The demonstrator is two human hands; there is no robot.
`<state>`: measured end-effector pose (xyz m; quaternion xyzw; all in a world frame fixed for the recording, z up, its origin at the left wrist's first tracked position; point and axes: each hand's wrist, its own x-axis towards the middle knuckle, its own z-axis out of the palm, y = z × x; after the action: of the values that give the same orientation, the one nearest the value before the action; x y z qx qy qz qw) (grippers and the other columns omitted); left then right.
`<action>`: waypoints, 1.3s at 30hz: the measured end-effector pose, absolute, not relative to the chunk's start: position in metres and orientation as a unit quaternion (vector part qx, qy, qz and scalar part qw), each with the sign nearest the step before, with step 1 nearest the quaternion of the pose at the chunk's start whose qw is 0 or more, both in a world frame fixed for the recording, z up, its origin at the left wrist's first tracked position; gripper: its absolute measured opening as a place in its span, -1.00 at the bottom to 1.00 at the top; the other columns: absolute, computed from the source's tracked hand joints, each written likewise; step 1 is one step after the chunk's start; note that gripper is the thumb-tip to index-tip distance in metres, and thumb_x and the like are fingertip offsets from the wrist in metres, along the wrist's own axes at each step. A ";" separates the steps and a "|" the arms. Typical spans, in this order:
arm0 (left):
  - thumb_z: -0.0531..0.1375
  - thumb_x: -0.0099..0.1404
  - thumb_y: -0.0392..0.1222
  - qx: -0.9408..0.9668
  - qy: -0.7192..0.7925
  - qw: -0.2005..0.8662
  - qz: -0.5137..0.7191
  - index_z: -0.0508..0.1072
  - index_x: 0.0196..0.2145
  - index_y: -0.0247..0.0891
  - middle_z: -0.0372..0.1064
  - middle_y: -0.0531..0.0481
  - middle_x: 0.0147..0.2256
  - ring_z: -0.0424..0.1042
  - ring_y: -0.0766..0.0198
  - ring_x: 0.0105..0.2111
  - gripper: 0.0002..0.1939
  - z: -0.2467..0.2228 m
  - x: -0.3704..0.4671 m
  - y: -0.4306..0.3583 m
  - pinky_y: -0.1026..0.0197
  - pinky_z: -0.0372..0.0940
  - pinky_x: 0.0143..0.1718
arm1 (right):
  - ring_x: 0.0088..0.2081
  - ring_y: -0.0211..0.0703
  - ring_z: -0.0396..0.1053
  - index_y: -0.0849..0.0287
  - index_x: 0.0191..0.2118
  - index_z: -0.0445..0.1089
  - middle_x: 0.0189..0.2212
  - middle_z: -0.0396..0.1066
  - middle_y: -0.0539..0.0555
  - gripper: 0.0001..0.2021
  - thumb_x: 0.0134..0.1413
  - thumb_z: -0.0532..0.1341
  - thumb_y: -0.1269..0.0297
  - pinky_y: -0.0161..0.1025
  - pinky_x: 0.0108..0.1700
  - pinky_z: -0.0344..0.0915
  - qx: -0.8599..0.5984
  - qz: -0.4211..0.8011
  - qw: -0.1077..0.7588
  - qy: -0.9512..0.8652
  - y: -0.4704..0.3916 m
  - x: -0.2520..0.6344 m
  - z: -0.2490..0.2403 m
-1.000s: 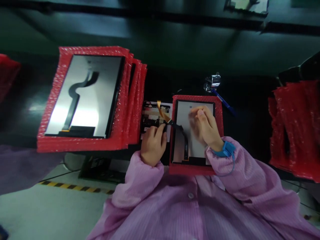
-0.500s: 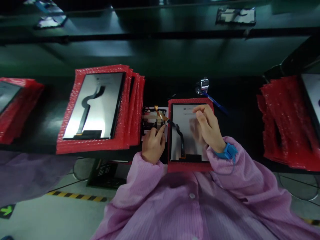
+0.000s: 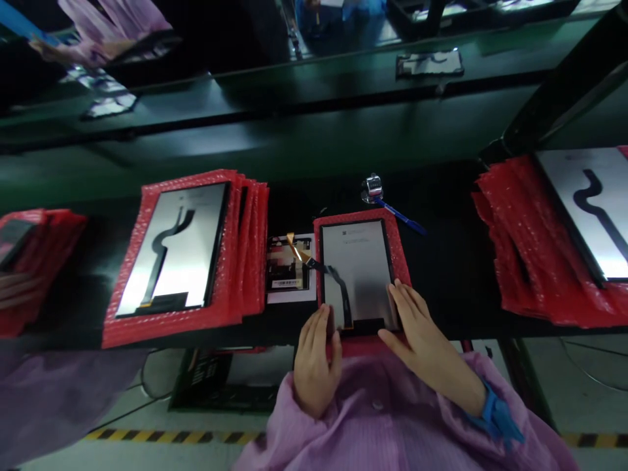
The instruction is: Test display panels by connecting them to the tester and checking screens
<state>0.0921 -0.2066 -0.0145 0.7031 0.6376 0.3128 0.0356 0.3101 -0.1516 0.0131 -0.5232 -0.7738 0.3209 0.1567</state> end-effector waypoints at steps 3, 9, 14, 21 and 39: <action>0.09 0.41 -0.34 0.706 0.638 0.032 0.305 0.15 0.33 -0.36 0.33 -0.27 0.19 0.29 0.07 0.22 -0.44 -0.020 0.095 -0.205 0.04 0.26 0.20 | 0.46 0.14 -0.23 0.20 0.47 -0.31 0.45 -0.17 0.29 -0.22 0.35 0.04 -0.02 0.22 0.39 0.09 -0.520 0.337 0.148 -0.771 -0.149 0.306 0.010; 0.10 0.43 -0.23 0.703 0.630 0.037 0.327 0.16 0.34 -0.29 0.34 -0.27 0.19 0.31 0.04 0.21 -0.44 -0.024 0.091 -0.176 -0.01 0.31 0.19 | 0.47 0.05 -0.31 0.19 0.47 -0.30 0.45 -0.22 0.27 -0.22 0.29 0.08 0.08 0.18 0.45 -0.09 -0.538 0.412 0.200 -0.708 -0.128 0.297 0.009; 0.11 0.43 -0.14 0.696 0.630 0.080 0.336 0.26 0.29 -0.30 0.36 -0.27 0.18 0.33 0.01 0.22 -0.49 -0.020 0.085 -0.160 -0.08 0.32 0.21 | 0.46 0.06 -0.24 0.20 0.41 -0.08 0.42 -0.16 0.27 -0.22 0.16 0.15 0.04 0.14 0.47 -0.19 -0.566 0.531 0.268 -0.570 -0.109 0.297 0.021; 0.08 0.41 0.15 0.643 0.607 0.388 0.261 0.45 0.16 -0.23 0.38 -0.16 0.19 0.35 0.01 0.23 -0.47 0.026 0.039 -0.144 -0.12 0.22 0.30 | 0.43 -0.06 -0.08 -0.02 0.25 0.13 0.37 0.06 0.06 -0.46 0.16 0.19 0.12 0.07 0.45 -0.07 -0.442 0.677 0.428 -0.404 -0.111 0.290 0.074; 0.18 0.22 -0.01 0.329 0.557 0.449 0.616 0.52 0.00 -0.12 0.50 -0.03 0.07 0.44 -0.03 0.14 -0.59 0.079 0.043 -0.098 -0.08 0.37 0.19 | 0.37 -0.01 -0.05 0.13 0.39 -0.08 0.32 0.15 0.17 -0.35 0.33 -0.03 -0.09 0.09 0.41 0.00 -0.293 0.452 0.438 -0.720 -0.120 0.176 0.032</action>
<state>0.0432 -0.0985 0.0790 0.3292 0.5569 0.6160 0.4494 0.1760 -0.1197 0.0321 -0.2931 -0.7199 0.4520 0.4378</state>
